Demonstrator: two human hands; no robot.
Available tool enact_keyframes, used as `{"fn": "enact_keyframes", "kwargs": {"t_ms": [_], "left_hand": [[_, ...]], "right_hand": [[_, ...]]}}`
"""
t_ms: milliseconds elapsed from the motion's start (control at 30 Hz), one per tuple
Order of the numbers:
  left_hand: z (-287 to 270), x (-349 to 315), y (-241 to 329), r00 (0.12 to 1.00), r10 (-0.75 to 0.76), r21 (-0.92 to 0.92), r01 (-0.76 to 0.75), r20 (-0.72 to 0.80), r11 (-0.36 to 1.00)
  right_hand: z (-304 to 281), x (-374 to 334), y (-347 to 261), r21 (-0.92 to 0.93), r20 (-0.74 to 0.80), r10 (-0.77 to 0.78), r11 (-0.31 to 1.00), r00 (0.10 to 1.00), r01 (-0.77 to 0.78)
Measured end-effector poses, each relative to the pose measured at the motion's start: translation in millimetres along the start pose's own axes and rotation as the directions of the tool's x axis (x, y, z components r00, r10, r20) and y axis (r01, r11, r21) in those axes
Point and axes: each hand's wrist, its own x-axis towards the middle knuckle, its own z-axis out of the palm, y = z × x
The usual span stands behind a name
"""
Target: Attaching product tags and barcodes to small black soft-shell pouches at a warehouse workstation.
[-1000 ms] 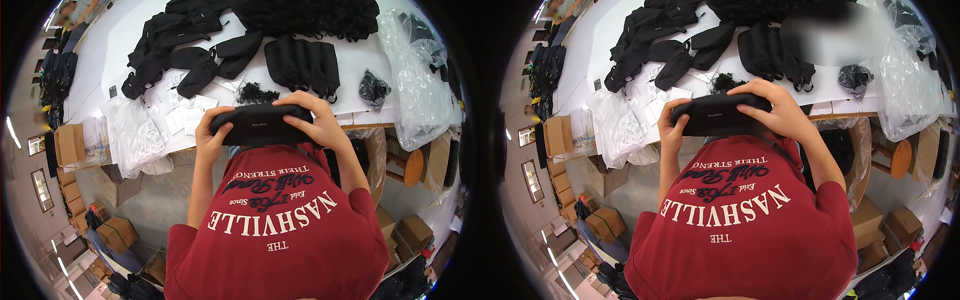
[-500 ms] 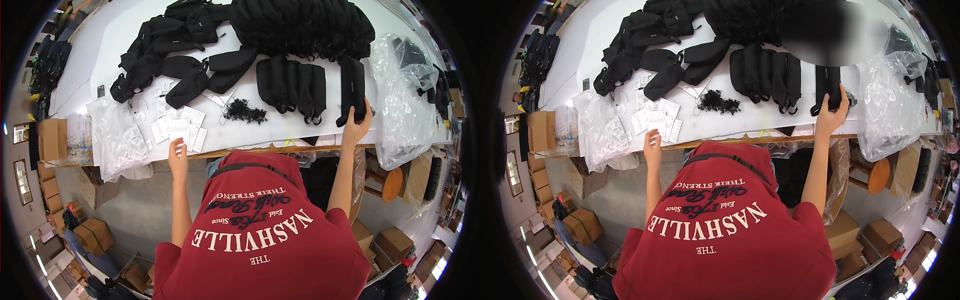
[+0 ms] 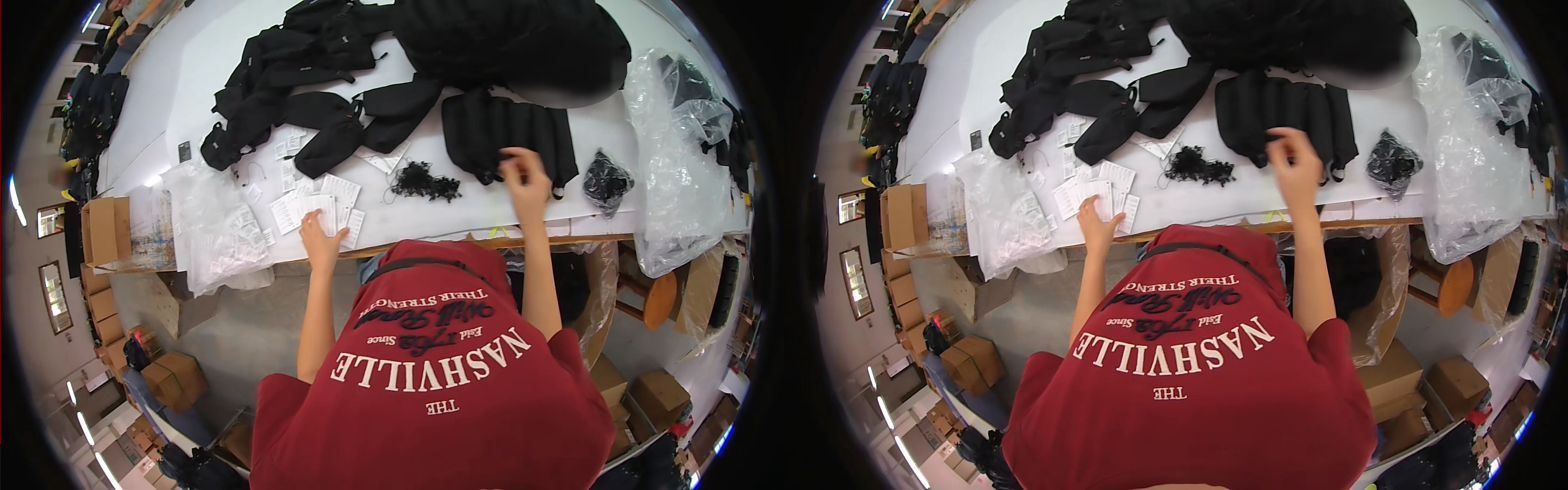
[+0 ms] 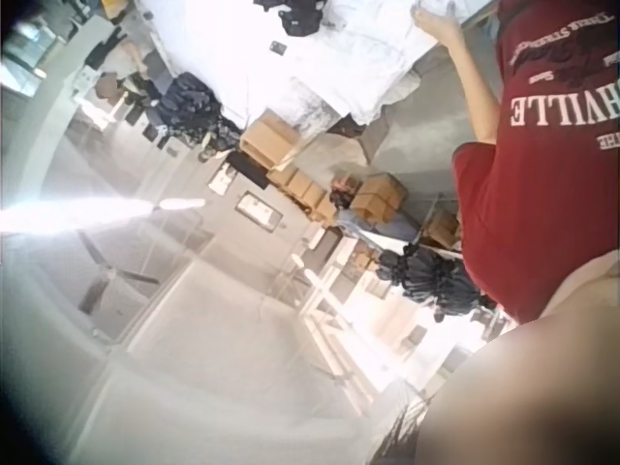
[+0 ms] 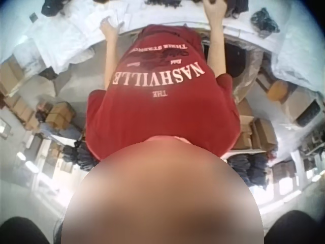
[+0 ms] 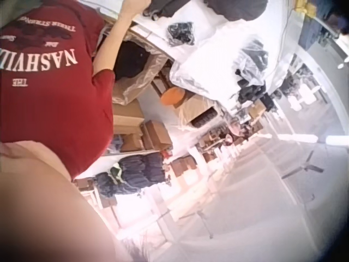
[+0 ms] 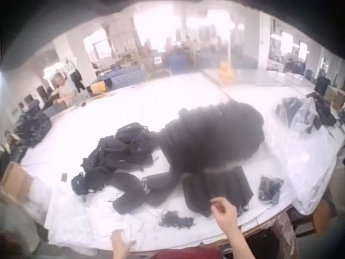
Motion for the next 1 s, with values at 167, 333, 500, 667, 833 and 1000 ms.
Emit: {"fn": "enact_keyframes", "kwargs": {"t_ms": [167,333,500,667,833,1000], "left_hand": [[-16.4,7.6,9.6,0.988,-0.009,-0.084,0.022,0.151,0.996],[-19.2,6.1,-5.6,0.984,-0.018,-0.285,0.068,0.175,0.956],[-20.8,7.4,6.1,0.930,-0.233,-0.255,0.308,0.284,0.917],[-7.2,5.9,-1.1,1.000,0.009,-0.315,-0.007,0.003,0.949],[4.6,2.3,-6.5,0.935,-0.344,0.051,0.349,-0.086,0.936],[2.4,8.8,-31.2,0.901,-0.432,-0.064,0.433,0.036,0.899]], "right_hand": [[128.7,-8.6,14.5,-0.163,0.613,-0.119,0.949,0.781,0.272],[197.1,-11.8,34.6,-0.500,0.665,-0.059,0.705,0.744,0.503],[204.6,-23.2,50.5,-0.527,0.683,-0.088,0.628,0.725,0.572],[171.2,-15.6,25.3,-0.346,0.632,-0.110,0.846,0.767,0.406],[120.1,4.0,-23.7,-0.211,0.499,-0.093,0.951,0.862,0.224],[78.5,13.4,-64.8,0.001,0.407,-0.112,0.992,0.907,0.122]]}}
